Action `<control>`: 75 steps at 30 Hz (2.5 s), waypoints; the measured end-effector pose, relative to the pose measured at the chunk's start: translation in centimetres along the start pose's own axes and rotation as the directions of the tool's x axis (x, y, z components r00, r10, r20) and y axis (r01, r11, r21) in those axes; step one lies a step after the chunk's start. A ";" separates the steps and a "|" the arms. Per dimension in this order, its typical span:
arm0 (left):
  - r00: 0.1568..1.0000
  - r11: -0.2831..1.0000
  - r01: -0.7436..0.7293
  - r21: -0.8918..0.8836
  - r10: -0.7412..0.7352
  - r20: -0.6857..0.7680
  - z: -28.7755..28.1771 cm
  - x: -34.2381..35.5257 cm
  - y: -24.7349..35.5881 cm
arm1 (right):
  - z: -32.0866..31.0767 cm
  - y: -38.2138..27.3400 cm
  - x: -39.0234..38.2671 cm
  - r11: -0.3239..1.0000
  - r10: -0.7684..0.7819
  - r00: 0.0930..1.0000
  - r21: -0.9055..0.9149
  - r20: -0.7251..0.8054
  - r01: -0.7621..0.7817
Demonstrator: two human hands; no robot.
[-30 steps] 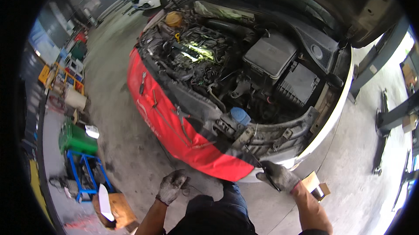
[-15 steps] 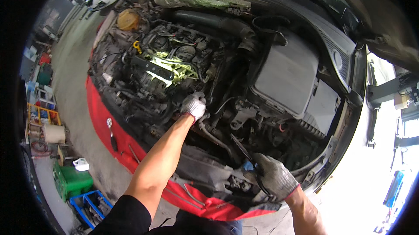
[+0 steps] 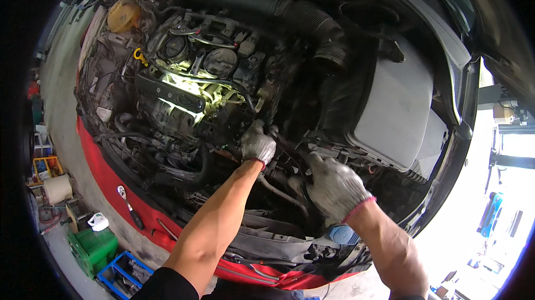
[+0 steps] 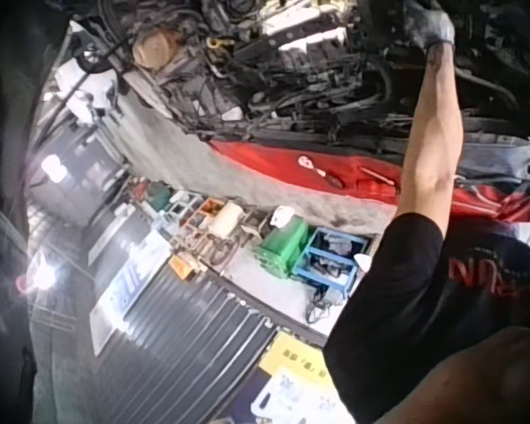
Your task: The person works under the hood of a white car in a garage, using a flashlight and pliers to manipulate hoses and connectors within the engine bay. The person repeatedly reaches into the engine compartment, adjusts components, and briefly walks to a tool cart to retrieve items before returning to the engine.
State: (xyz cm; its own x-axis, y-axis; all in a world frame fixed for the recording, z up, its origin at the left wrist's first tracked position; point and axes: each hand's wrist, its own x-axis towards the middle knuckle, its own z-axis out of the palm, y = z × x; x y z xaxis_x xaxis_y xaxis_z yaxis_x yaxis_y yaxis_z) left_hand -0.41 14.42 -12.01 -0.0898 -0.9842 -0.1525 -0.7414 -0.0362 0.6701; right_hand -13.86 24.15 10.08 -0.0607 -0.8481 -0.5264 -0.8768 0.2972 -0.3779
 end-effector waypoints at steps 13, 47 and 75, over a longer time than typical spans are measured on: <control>0.746 0.295 0.655 -0.696 -0.104 0.658 -0.4 0.2 -2.6 | 2.0 1.1 7.0 0.892 -0.076 0.936 -0.397 0.344 0.219; 0.499 0.663 -0.739 -0.119 0.658 0.564 8.5 -30.7 2.6 | 61.2 4.2 -77.5 -0.693 0.665 0.336 0.719 0.667 -0.056; -0.186 0.212 -0.970 -0.122 -0.319 0.929 55.8 -131.9 34.6 | 90.8 32.4 -111.7 -0.840 0.460 -0.008 0.439 0.888 0.320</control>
State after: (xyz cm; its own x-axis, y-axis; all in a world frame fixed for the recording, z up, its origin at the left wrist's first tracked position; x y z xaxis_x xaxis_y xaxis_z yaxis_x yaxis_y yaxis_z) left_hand -51.34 152.66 -9.25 -0.3652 0.3558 -0.8602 0.0107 0.9256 0.3783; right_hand 7.77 168.34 -12.53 0.0200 0.5330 -0.8459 0.9261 -0.3286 -0.1851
